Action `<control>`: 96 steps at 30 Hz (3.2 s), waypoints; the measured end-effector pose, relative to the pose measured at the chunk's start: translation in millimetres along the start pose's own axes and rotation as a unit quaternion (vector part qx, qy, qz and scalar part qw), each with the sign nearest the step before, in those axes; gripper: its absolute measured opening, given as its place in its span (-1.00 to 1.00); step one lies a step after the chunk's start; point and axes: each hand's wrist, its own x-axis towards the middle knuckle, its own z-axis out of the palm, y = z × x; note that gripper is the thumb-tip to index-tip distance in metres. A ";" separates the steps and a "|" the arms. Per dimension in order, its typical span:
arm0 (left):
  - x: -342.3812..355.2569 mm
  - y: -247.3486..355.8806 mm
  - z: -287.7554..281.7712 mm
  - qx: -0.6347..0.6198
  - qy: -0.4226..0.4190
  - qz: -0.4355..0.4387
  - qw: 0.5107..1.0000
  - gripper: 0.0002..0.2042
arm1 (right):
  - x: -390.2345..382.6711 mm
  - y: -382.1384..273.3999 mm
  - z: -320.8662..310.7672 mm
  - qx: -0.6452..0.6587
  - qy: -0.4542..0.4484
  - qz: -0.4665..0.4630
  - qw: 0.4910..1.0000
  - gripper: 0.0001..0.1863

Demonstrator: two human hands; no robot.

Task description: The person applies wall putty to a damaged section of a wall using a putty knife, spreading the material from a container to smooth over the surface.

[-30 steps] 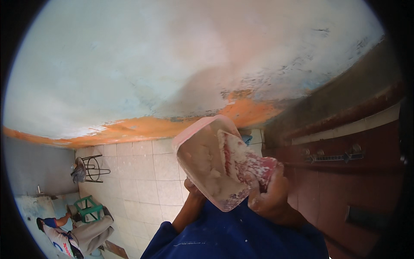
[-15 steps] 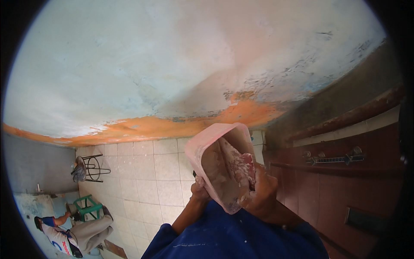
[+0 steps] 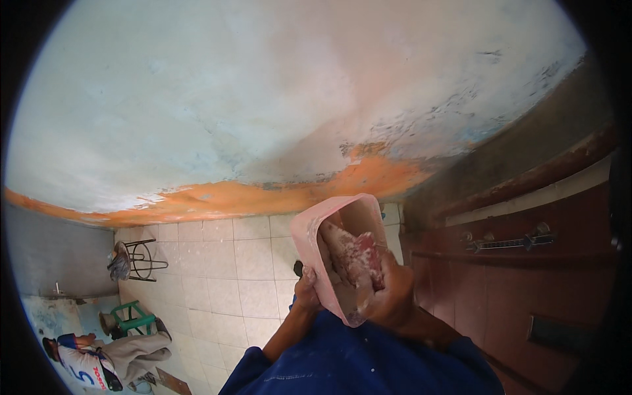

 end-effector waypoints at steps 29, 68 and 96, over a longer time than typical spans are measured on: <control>44.3 -13.5 27.4 -0.166 0.037 -0.051 0.984 -0.55 | 0.4 47.8 -48.1 0.648 0.056 0.254 0.716 -0.47; 58.2 -32.6 101.2 0.053 0.167 -0.085 0.981 -0.10 | 140.9 185.3 -100.8 -0.370 0.258 -0.210 0.867 -0.40; 42.6 -28.5 106.2 0.013 0.219 0.014 0.976 -0.13 | 143.4 170.7 -140.1 -0.288 0.405 -0.349 0.795 -0.68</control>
